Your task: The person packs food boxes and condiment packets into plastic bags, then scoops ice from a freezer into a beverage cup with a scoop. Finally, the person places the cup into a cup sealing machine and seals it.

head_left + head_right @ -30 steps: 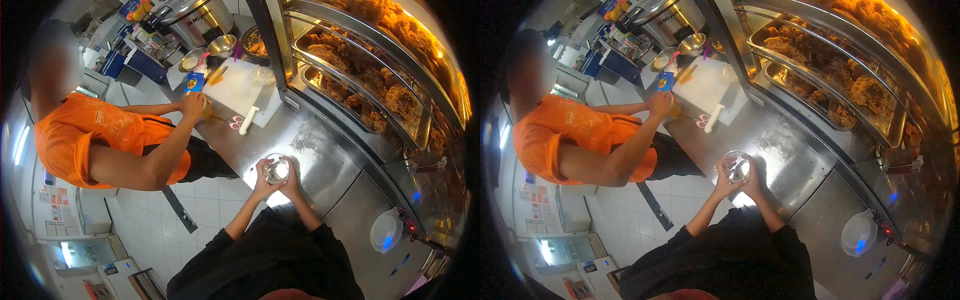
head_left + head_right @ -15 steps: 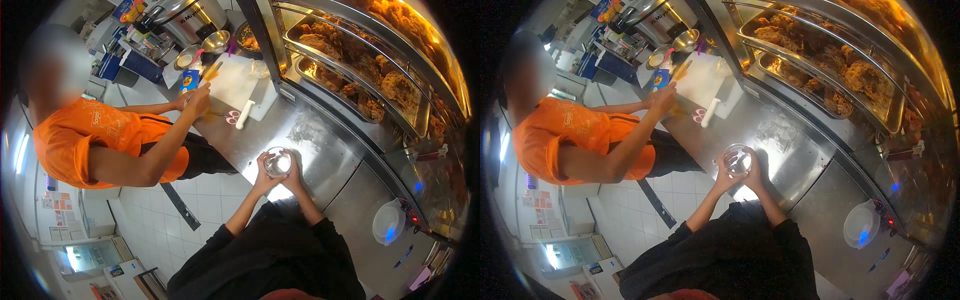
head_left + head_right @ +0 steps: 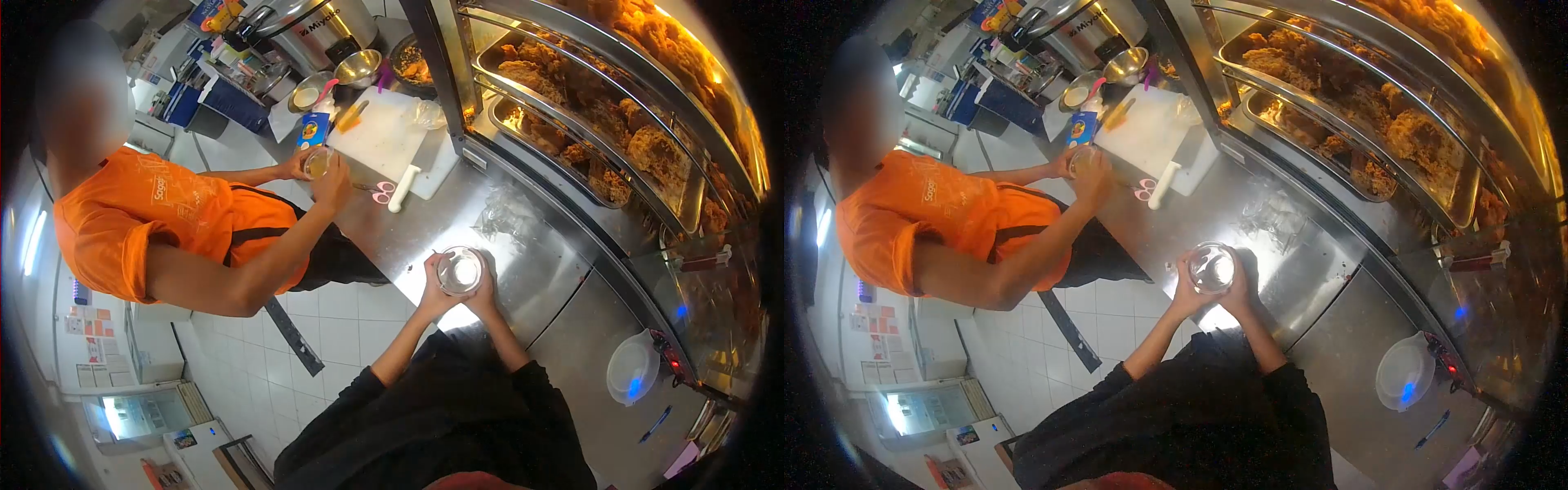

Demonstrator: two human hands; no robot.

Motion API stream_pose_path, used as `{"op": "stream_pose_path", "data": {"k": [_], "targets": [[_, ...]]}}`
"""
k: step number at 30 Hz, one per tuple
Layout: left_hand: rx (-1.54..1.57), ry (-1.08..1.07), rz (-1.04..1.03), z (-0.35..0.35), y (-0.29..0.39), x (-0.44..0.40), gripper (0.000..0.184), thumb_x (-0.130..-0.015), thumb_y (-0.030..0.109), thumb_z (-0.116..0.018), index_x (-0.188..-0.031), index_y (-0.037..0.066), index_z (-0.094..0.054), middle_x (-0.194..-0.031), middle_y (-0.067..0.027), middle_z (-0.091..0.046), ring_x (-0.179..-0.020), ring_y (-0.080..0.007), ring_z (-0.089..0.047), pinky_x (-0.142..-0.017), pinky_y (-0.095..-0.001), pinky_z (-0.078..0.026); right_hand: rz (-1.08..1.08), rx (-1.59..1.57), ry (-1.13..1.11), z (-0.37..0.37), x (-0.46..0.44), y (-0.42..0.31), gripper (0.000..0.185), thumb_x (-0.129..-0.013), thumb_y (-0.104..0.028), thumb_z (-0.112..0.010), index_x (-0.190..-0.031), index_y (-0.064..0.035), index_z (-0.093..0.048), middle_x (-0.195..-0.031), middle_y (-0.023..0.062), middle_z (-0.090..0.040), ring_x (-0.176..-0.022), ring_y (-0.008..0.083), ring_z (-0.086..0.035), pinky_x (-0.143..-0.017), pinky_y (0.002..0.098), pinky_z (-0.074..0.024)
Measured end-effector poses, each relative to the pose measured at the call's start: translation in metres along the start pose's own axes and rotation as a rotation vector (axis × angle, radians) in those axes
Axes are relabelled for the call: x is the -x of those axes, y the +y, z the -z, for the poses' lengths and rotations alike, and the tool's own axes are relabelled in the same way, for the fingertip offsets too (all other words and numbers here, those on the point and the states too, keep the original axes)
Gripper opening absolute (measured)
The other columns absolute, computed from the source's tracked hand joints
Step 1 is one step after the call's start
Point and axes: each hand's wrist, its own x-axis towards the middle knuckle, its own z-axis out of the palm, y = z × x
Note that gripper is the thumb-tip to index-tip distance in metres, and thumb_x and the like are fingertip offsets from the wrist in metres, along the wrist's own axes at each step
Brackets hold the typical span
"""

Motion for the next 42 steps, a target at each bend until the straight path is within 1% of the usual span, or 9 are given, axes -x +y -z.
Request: {"op": "stream_pose_path", "data": {"k": [8,18,24,25,28,30,32,38,42], "targets": [[0.035,0.011,0.0,-0.003,-0.018,0.003,0.092,-0.051,0.022,-0.081,-0.116,0.005,-0.019,-0.117,-0.0144,-0.036,-0.111,-0.0243,-0.037,-0.094,-0.0358,-0.031,0.036,0.04,0.001,0.001,0.003,0.004,0.069,-0.054,-0.015,-0.074,-0.113,-0.0008,-0.04,-0.108,0.0132,-0.048,-0.1,0.0229,-0.049,-0.085,0.0328,-0.0391],[0.021,0.075,-0.049,0.013,-0.008,0.0,0.097,-0.053,0.024,-0.08,-0.123,0.003,-0.017,-0.117,-0.0156,-0.036,-0.113,-0.0249,-0.036,-0.095,-0.0366,-0.03,0.041,0.105,-0.081,-0.013,-0.01,0.012,0.069,-0.053,-0.017,-0.075,-0.112,-0.0008,-0.041,-0.108,0.0129,-0.048,-0.101,0.0232,-0.048,-0.085,0.0326,-0.0391],[0.062,0.11,-0.028,0.026,-0.004,-0.006,0.097,-0.056,0.025,-0.078,-0.127,0.002,-0.017,-0.123,-0.0173,-0.034,-0.116,-0.0269,-0.035,-0.096,-0.0377,-0.03,0.015,-0.156,-0.248,-0.019,-0.029,0.013,0.084,-0.048,-0.014,-0.079,-0.117,-0.002,-0.034,-0.111,0.0125,-0.044,-0.104,0.0225,-0.044,-0.089,0.0328,-0.0368],[0.094,0.104,-0.028,0.028,-0.001,-0.006,0.097,-0.056,0.024,-0.078,-0.129,0.002,-0.017,-0.128,-0.017,-0.031,-0.118,-0.0268,-0.033,-0.096,-0.0374,-0.03,-0.023,-0.203,-0.291,-0.019,-0.034,0.007,0.089,-0.047,-0.011,-0.08,-0.12,-0.0023,-0.03,-0.112,0.0121,-0.042,-0.105,0.0227,-0.043,-0.09,0.0333,-0.0362],[0.146,0.106,-0.058,0.031,0.006,-0.013,0.093,-0.058,0.018,-0.077,-0.13,0.005,-0.018,-0.129,-0.0133,-0.029,-0.121,-0.0236,-0.028,-0.094,-0.035,-0.033,-0.051,-0.297,-0.326,-0.017,-0.049,-0.013,0.089,-0.047,-0.008,-0.08,-0.12,-0.0027,-0.029,-0.112,0.0117,-0.042,-0.105,0.0228,-0.043,-0.09,0.0341,-0.036],[0.169,0.136,-0.131,0.033,0.01,-0.02,0.092,-0.06,0.022,-0.076,-0.129,0.002,-0.019,-0.129,-0.0142,-0.029,-0.121,-0.0234,-0.029,-0.096,-0.0339,-0.029,-0.06,-0.274,-0.359,-0.017,-0.06,-0.003,0.091,-0.047,-0.007,-0.08,-0.121,-0.0058,-0.028,-0.112,0.0112,-0.044,-0.104,0.0227,-0.044,-0.089,0.035,-0.0359],[0.277,0.154,-0.105,0.035,0.021,-0.028,0.091,-0.06,0.022,-0.076,-0.129,0.001,-0.019,-0.128,-0.0144,-0.03,-0.119,-0.0233,-0.03,-0.096,-0.0334,-0.027,-0.033,-0.193,-0.421,-0.015,-0.073,-0.017,0.091,-0.046,-0.007,-0.08,-0.122,-0.008,-0.028,-0.111,0.0112,-0.044,-0.104,0.0226,-0.044,-0.088,0.035,-0.0356],[0.235,0.271,-0.324,0.044,0.046,-0.056,0.09,-0.058,0.02,-0.077,-0.127,0.003,-0.021,-0.122,-0.0139,-0.034,-0.119,-0.0237,-0.029,-0.097,-0.0336,-0.025,0.054,-0.233,-0.492,-0.02,-0.11,-0.053,0.093,-0.045,-0.004,-0.08,-0.122,-0.0118,-0.028,-0.113,0.0113,-0.045,-0.106,0.0222,-0.043,-0.088,0.035,-0.0352],[0.202,0.405,-0.34,0.045,0.051,-0.063,0.087,-0.057,0.028,-0.076,-0.123,0.001,-0.027,-0.121,-0.0164,-0.037,-0.115,-0.0276,-0.036,-0.095,-0.035,-0.029,0.018,-0.26,-0.515,-0.026,-0.123,-0.066,0.092,-0.046,-0.003,-0.079,-0.121,-0.0131,-0.027,-0.113,0.0109,-0.044,-0.107,0.0227,-0.043,-0.09,0.036,-0.0346]]}}
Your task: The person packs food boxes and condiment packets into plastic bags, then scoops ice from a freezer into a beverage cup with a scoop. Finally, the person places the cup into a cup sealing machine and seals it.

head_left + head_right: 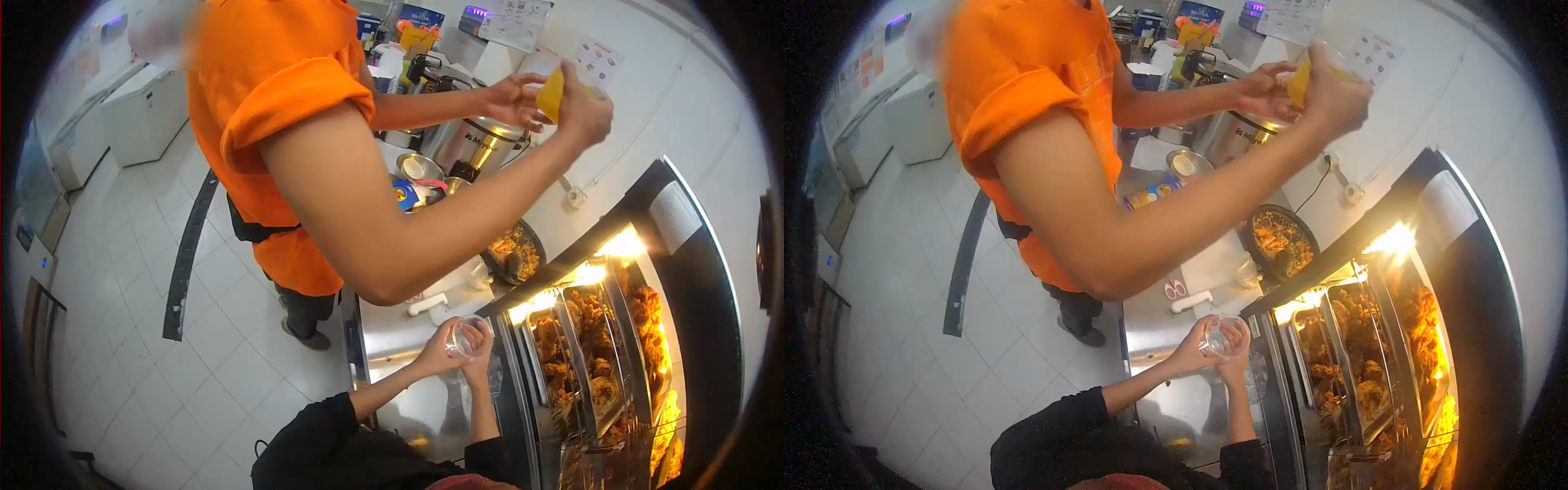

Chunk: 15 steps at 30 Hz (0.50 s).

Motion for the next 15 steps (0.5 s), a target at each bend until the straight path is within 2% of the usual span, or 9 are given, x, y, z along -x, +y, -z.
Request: {"op": "stream_pose_path", "data": {"k": [2,4,7,11,14,15], "targets": [[-0.048,0.04,-0.015,0.001,0.004,-0.004,0.087,-0.056,0.03,-0.076,-0.123,0.001,-0.028,-0.12,-0.0175,-0.038,-0.114,-0.0293,-0.036,-0.094,-0.0359,-0.03,-0.018,0.028,0.001,0.0,-0.004,-0.002,0.09,-0.047,-0.001,-0.078,-0.121,-0.013,-0.027,-0.113,0.0112,-0.044,-0.107,0.0233,-0.044,-0.09,0.0366,-0.0349],[-0.037,0.017,0.004,0.005,0.003,-0.007,0.089,-0.057,0.03,-0.076,-0.125,0.0,-0.026,-0.121,-0.0183,-0.035,-0.116,-0.0271,-0.034,-0.096,-0.0354,-0.028,-0.02,0.097,-0.005,0.004,-0.011,0.007,0.088,-0.048,0.0,-0.077,-0.12,-0.0123,-0.028,-0.113,0.0119,-0.044,-0.106,0.024,-0.044,-0.09,0.0372,-0.0359],[-0.092,-0.032,-0.007,0.014,0.011,-0.014,0.093,-0.058,0.031,-0.076,-0.127,0.0,-0.022,-0.123,-0.0192,-0.033,-0.117,-0.0261,-0.032,-0.097,-0.0356,-0.026,0.035,0.004,-0.058,0.001,-0.02,0.009,0.084,-0.051,0.002,-0.075,-0.119,-0.0117,-0.027,-0.112,0.0125,-0.043,-0.105,0.0244,-0.045,-0.087,0.0377,-0.0393],[-0.154,-0.087,-0.026,0.026,0.009,-0.03,0.096,-0.059,0.032,-0.075,-0.129,-0.002,-0.018,-0.127,-0.0205,-0.029,-0.119,-0.0271,-0.03,-0.097,-0.0371,-0.026,0.086,0.044,0.019,-0.008,-0.035,-0.001,0.082,-0.054,0.004,-0.072,-0.12,-0.0109,-0.027,-0.112,0.0129,-0.043,-0.102,0.024,-0.046,-0.085,0.0364,-0.0413],[-0.145,-0.086,0.024,0.03,0.024,-0.034,0.093,-0.062,0.031,-0.074,-0.129,0.0,-0.017,-0.129,-0.019,-0.027,-0.119,-0.0283,-0.029,-0.097,-0.0385,-0.027,0.107,0.078,0.058,-0.01,-0.047,-0.006,0.082,-0.053,0.003,-0.073,-0.12,-0.0095,-0.027,-0.112,0.0127,-0.043,-0.102,0.0239,-0.045,-0.085,0.0354,-0.0409],[-0.116,-0.072,-0.005,0.029,0.017,-0.034,0.088,-0.065,0.03,-0.072,-0.13,0.003,-0.018,-0.13,-0.0166,-0.027,-0.119,-0.0293,-0.031,-0.096,-0.0409,-0.028,0.193,0.022,0.065,-0.013,-0.052,-0.008,0.082,-0.052,-0.001,-0.075,-0.119,-0.0082,-0.027,-0.11,0.0116,-0.043,-0.101,0.0234,-0.045,-0.084,0.0345,-0.0406]]}}
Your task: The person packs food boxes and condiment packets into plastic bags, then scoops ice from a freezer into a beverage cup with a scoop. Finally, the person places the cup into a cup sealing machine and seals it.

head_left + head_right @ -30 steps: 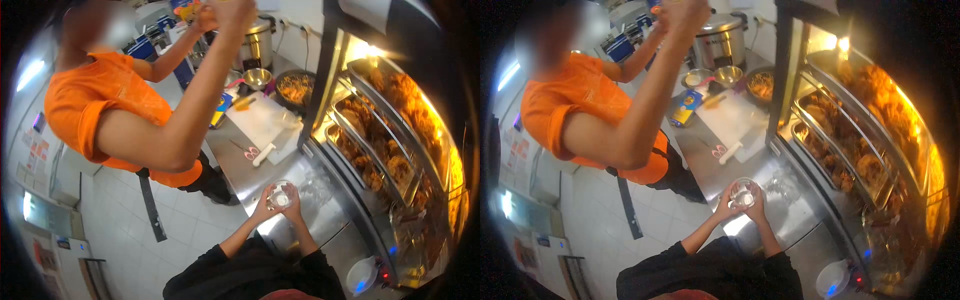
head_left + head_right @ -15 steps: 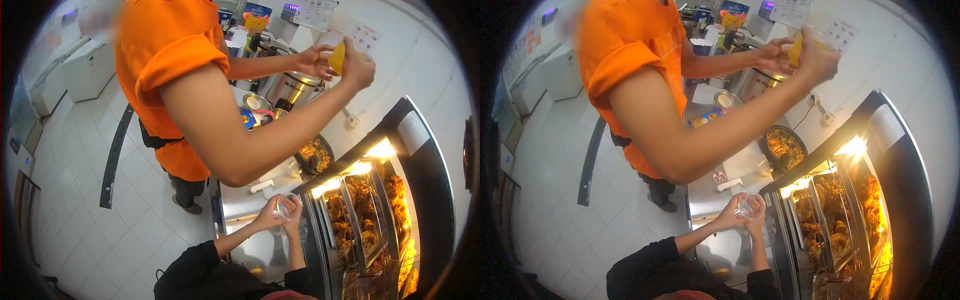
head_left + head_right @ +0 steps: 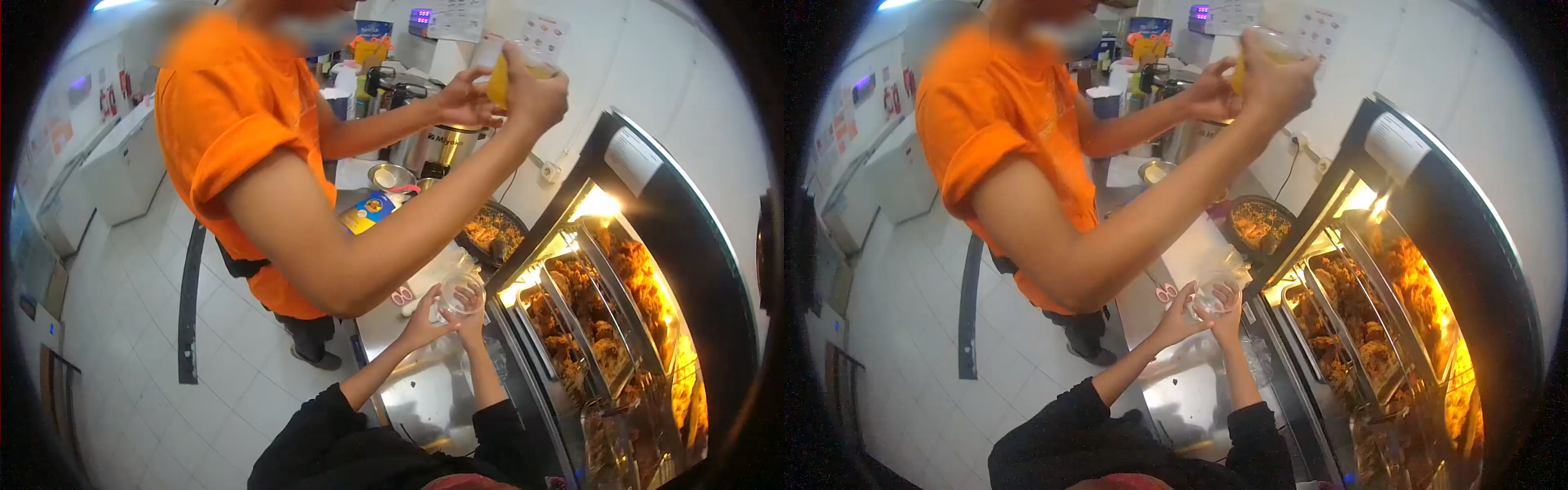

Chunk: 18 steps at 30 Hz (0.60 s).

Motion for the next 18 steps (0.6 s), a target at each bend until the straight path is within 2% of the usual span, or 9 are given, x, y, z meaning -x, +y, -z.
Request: {"op": "stream_pose_path", "data": {"k": [3,4,7,9,12,15,17,18], "targets": [[-0.045,-0.094,0.117,0.004,-0.002,0.009,0.084,-0.067,0.029,-0.071,-0.129,0.006,-0.02,-0.129,-0.0142,-0.028,-0.118,-0.0292,-0.031,-0.095,-0.0431,-0.028,0.089,0.063,0.103,-0.001,-0.009,-0.002,0.083,-0.051,-0.004,-0.077,-0.119,-0.0076,-0.028,-0.108,0.0107,-0.044,-0.1,0.0225,-0.045,-0.083,0.0339,-0.0401],[-0.044,-0.108,0.105,0.004,-0.001,0.015,0.081,-0.067,0.029,-0.071,-0.128,0.008,-0.022,-0.128,-0.0136,-0.029,-0.117,-0.0284,-0.033,-0.093,-0.0428,-0.03,0.074,0.058,0.123,-0.002,-0.008,-0.003,0.084,-0.051,-0.005,-0.077,-0.119,-0.0074,-0.028,-0.108,0.0104,-0.044,-0.099,0.0223,-0.045,-0.083,0.0338,-0.04],[-0.067,-0.137,0.235,0.004,0.004,0.034,0.079,-0.067,0.027,-0.071,-0.128,0.01,-0.023,-0.126,-0.0122,-0.032,-0.114,-0.0273,-0.035,-0.089,-0.0401,-0.033,0.025,0.055,0.16,-0.002,-0.005,-0.009,0.086,-0.051,-0.009,-0.078,-0.12,-0.0068,-0.027,-0.108,0.0097,-0.044,-0.099,0.022,-0.045,-0.083,0.0346,-0.0395],[-0.074,-0.101,0.236,0.001,-0.016,0.046,0.078,-0.067,0.029,-0.07,-0.124,0.001,-0.025,-0.123,-0.0165,-0.036,-0.112,-0.0247,-0.039,-0.088,-0.0371,-0.035,-0.016,0.065,0.154,-0.004,0.002,-0.01,0.087,-0.051,-0.011,-0.079,-0.121,-0.0062,-0.027,-0.109,0.0095,-0.044,-0.1,0.0224,-0.045,-0.083,0.0365,-0.0389],[-0.061,-0.106,0.417,0.007,-0.018,0.065,0.075,-0.069,0.029,-0.069,-0.124,0.001,-0.026,-0.124,-0.0144,-0.036,-0.111,-0.0238,-0.04,-0.084,-0.0351,-0.037,-0.089,0.153,0.177,-0.012,0.01,-0.029,0.089,-0.052,-0.016,-0.079,-0.122,-0.0055,-0.026,-0.113,0.0107,-0.043,-0.102,0.0245,-0.044,-0.085,0.0383,-0.0369],[-0.022,-0.095,0.523,0.013,-0.037,0.081,0.071,-0.069,0.026,-0.069,-0.123,0.003,-0.028,-0.123,-0.0107,-0.037,-0.107,-0.0204,-0.041,-0.081,-0.0326,-0.037,0.263,0.412,0.24,-0.012,0.009,-0.029,0.088,-0.054,-0.018,-0.078,-0.123,-0.0051,-0.026,-0.116,0.0127,-0.042,-0.105,0.0263,-0.043,-0.088,0.0383,-0.0347],[-0.066,-0.088,0.593,0.02,-0.049,0.088,0.07,-0.068,0.02,-0.071,-0.122,0.007,-0.03,-0.119,-0.0071,-0.038,-0.1,-0.0154,-0.042,-0.08,-0.03,-0.036,0.358,0.417,0.293,-0.013,0.009,-0.029,0.064,-0.067,-0.027,-0.061,-0.119,-0.0032,-0.033,-0.116,0.0168,-0.042,-0.106,0.032,-0.04,-0.088,0.0415,-0.0314],[-0.139,-0.25,0.746,0.025,-0.015,0.08,0.058,-0.074,0.02,-0.063,-0.12,0.003,-0.033,-0.119,-0.0084,-0.038,-0.101,-0.015,-0.042,-0.081,-0.0283,-0.037,0.404,0.421,0.317,-0.014,0.011,-0.028,0.055,-0.074,-0.032,-0.053,-0.117,-0.0023,-0.036,-0.116,0.0188,-0.043,-0.106,0.0348,-0.039,-0.089,0.0431,-0.0297]]}}
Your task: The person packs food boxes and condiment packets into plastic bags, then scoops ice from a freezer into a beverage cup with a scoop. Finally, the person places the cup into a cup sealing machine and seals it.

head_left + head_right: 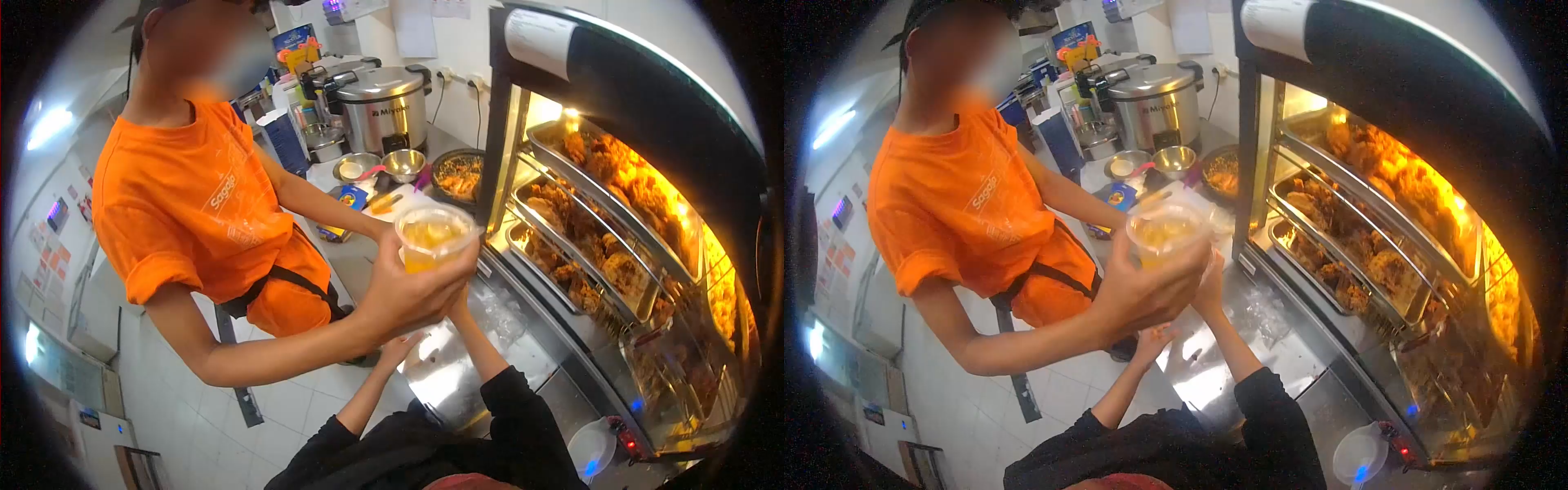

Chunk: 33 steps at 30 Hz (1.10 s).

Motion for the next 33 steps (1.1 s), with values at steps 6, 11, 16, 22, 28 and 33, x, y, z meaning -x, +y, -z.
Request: {"op": "stream_pose_path", "data": {"k": [6,11,16,22,28,33], "targets": [[0.861,-0.369,-0.105,0.001,0.074,0.004,0.054,-0.078,0.024,-0.056,-0.121,0.002,-0.032,-0.121,-0.0095,-0.037,-0.106,-0.0169,-0.04,-0.085,-0.0284,-0.035,-0.004,0.054,0.078,-0.003,0.028,0.017,0.053,-0.076,-0.037,-0.052,-0.114,-0.0022,-0.041,-0.112,0.0195,-0.043,-0.104,0.0365,-0.038,-0.087,0.045,-0.0295],[1.254,-0.7,-0.103,-0.009,0.113,0.015,0.052,-0.081,0.027,-0.049,-0.122,0.001,-0.032,-0.124,-0.0104,-0.036,-0.11,-0.0186,-0.038,-0.089,-0.0284,-0.033,-0.083,-0.014,0.066,0.005,0.023,0.005,0.054,-0.075,-0.036,-0.054,-0.115,-0.0022,-0.04,-0.113,0.0192,-0.043,-0.105,0.0358,-0.038,-0.088,0.0444,-0.0298],[1.358,-0.779,-0.069,-0.023,0.142,0.02,0.05,-0.085,0.03,-0.043,-0.123,0.0,-0.031,-0.126,-0.0113,-0.035,-0.113,-0.0202,-0.036,-0.093,-0.0284,-0.032,-0.143,-0.065,0.049,0.011,0.021,-0.002,0.055,-0.074,-0.035,-0.055,-0.115,-0.0023,-0.039,-0.113,0.0189,-0.043,-0.105,0.0351,-0.038,-0.088,0.0438,-0.03],[1.507,-0.822,0.021,-0.038,0.141,0.004,0.036,-0.081,0.013,-0.043,-0.113,0.0,-0.037,-0.108,-0.0105,-0.042,-0.105,-0.0182,-0.04,-0.09,-0.0299,-0.034,-0.196,-0.113,0.018,0.013,0.024,-0.006,0.056,-0.072,-0.033,-0.057,-0.116,-0.0023,-0.038,-0.114,0.0185,-0.043,-0.106,0.0342,-0.038,-0.089,0.043,-0.0302],[0.763,-0.795,-0.442,-0.034,0.18,0.016,0.026,-0.078,0.014,-0.041,-0.102,0.002,-0.043,-0.107,-0.0098,-0.042,-0.109,-0.0204,-0.037,-0.093,-0.0289,-0.031,-0.231,-0.141,-0.009,0.017,0.026,-0.011,0.058,-0.071,-0.031,-0.058,-0.116,-0.0024,-0.037,-0.114,0.0181,-0.042,-0.106,0.0334,-0.038,-0.089,0.0423,-0.0304],[0.168,-0.489,-0.706,-0.035,0.217,0.036,0.021,-0.07,0.016,-0.047,-0.087,0.004,-0.047,-0.099,-0.0094,-0.044,-0.106,-0.0215,-0.038,-0.09,-0.0295,-0.033,-0.255,-0.162,-0.018,0.018,0.028,-0.014,0.059,-0.07,-0.03,-0.06,-0.117,-0.0024,-0.036,-0.114,0.0178,-0.042,-0.107,0.0327,-0.038,-0.089,0.0417,-0.0306]]}}
